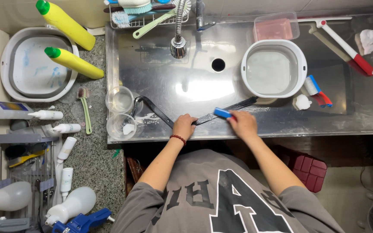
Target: Cleaning a black bag strap with a small brush and soap under a sink faucet.
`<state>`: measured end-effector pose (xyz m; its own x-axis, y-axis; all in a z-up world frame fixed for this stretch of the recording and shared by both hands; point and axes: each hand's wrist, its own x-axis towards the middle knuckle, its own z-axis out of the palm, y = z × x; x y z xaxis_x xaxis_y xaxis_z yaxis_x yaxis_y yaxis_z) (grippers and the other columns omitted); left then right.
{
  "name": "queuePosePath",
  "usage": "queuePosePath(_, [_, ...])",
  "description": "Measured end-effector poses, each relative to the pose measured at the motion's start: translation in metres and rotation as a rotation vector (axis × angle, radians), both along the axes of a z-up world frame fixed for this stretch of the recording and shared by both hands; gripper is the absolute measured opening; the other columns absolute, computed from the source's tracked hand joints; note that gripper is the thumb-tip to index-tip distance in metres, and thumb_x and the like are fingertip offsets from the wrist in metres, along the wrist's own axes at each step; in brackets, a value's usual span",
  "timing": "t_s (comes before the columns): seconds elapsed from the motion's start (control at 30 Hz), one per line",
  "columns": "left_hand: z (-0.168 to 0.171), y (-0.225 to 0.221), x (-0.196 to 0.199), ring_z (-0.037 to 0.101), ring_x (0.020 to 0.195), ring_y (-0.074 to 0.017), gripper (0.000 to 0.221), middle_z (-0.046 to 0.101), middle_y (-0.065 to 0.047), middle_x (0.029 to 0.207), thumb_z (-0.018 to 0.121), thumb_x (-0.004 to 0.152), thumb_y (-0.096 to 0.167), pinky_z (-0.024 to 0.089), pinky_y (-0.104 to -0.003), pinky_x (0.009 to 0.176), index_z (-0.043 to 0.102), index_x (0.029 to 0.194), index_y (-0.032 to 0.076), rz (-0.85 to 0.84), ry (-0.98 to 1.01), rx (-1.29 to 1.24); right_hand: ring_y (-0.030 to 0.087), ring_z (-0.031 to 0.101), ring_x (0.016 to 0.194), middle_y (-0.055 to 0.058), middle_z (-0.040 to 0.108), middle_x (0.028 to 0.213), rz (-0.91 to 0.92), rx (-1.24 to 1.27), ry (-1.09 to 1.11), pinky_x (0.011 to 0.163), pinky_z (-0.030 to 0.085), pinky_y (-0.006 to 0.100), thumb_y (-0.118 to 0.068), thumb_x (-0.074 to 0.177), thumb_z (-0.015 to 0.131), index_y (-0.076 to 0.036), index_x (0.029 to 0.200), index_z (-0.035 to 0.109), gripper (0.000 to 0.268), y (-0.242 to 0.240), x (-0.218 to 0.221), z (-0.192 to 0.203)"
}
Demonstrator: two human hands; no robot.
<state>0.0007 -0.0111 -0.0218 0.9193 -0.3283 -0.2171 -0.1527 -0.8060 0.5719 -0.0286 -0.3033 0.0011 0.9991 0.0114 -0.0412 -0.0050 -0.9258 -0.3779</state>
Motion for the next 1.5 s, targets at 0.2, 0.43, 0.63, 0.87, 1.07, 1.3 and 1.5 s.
queuePosePath(0.2, [0.005,0.003,0.003,0.06,0.108,-0.0293,0.028,0.063,-0.007,0.103,0.077,0.079,0.008,0.048,-0.044,0.097,0.077,0.106,0.016,-0.078,-0.045,-0.032,0.037,0.067,0.098,0.014,0.072,0.104,-0.214,0.042,0.046,0.083,0.054,0.05,-0.037,0.095,0.07,-0.015,0.119,0.074,0.032,-0.009,-0.002,-0.009])
queuePosePath(0.43, [0.007,0.008,0.004,0.06,0.106,-0.0315,0.031,0.063,-0.01,0.102,0.077,0.077,0.008,0.047,-0.044,0.097,0.077,0.107,0.016,-0.108,-0.032,0.022,0.037,0.069,0.101,0.014,0.074,0.107,-0.232,0.094,0.098,0.086,0.055,0.048,-0.036,0.094,0.069,-0.015,0.119,0.073,0.032,-0.032,0.0,-0.001])
queuePosePath(0.63, [0.012,0.015,0.008,0.063,0.104,-0.0349,0.031,0.065,-0.013,0.103,0.077,0.08,0.01,0.049,-0.045,0.096,0.078,0.11,0.019,-0.112,0.086,0.075,0.038,0.069,0.099,0.015,0.073,0.11,-0.1,0.127,-0.009,0.084,0.055,0.048,-0.033,0.09,0.073,-0.013,0.12,0.072,0.035,-0.031,-0.001,-0.007])
queuePosePath(0.87, [0.012,0.018,0.002,0.065,0.1,-0.0359,0.032,0.066,-0.015,0.1,0.077,0.082,0.012,0.052,-0.044,0.093,0.079,0.113,0.02,-0.043,0.115,0.02,0.032,0.068,0.104,0.009,0.073,0.111,-0.098,0.167,0.112,0.09,0.053,0.045,-0.034,0.091,0.073,-0.015,0.12,0.072,0.035,-0.003,-0.004,-0.003])
queuePosePath(1.07, [0.015,0.021,0.001,0.065,0.101,-0.0356,0.032,0.066,-0.015,0.1,0.076,0.083,0.013,0.052,-0.044,0.094,0.079,0.114,0.021,0.019,0.152,0.004,0.028,0.065,0.104,0.006,0.073,0.103,0.125,0.061,0.1,0.086,0.046,0.045,-0.036,0.088,0.073,-0.019,0.117,0.075,0.033,-0.009,0.012,0.013])
queuePosePath(1.3, [0.015,0.02,-0.002,0.065,0.101,-0.035,0.032,0.066,-0.014,0.099,0.076,0.082,0.012,0.051,-0.044,0.094,0.079,0.113,0.02,0.025,0.112,-0.01,0.031,0.064,0.1,0.009,0.071,0.098,0.255,0.104,0.122,0.087,0.05,0.045,-0.038,0.088,0.073,-0.019,0.118,0.075,0.036,0.027,0.013,0.013])
queuePosePath(1.5, [0.017,0.015,-0.002,0.063,0.105,-0.0311,0.031,0.066,-0.01,0.1,0.077,0.078,0.017,0.044,-0.049,0.098,0.079,0.109,0.021,-0.009,0.043,0.098,0.032,0.065,0.101,0.011,0.071,0.101,0.09,0.105,0.14,0.087,0.053,0.046,-0.037,0.091,0.072,-0.018,0.119,0.074,0.035,0.043,0.008,0.015])
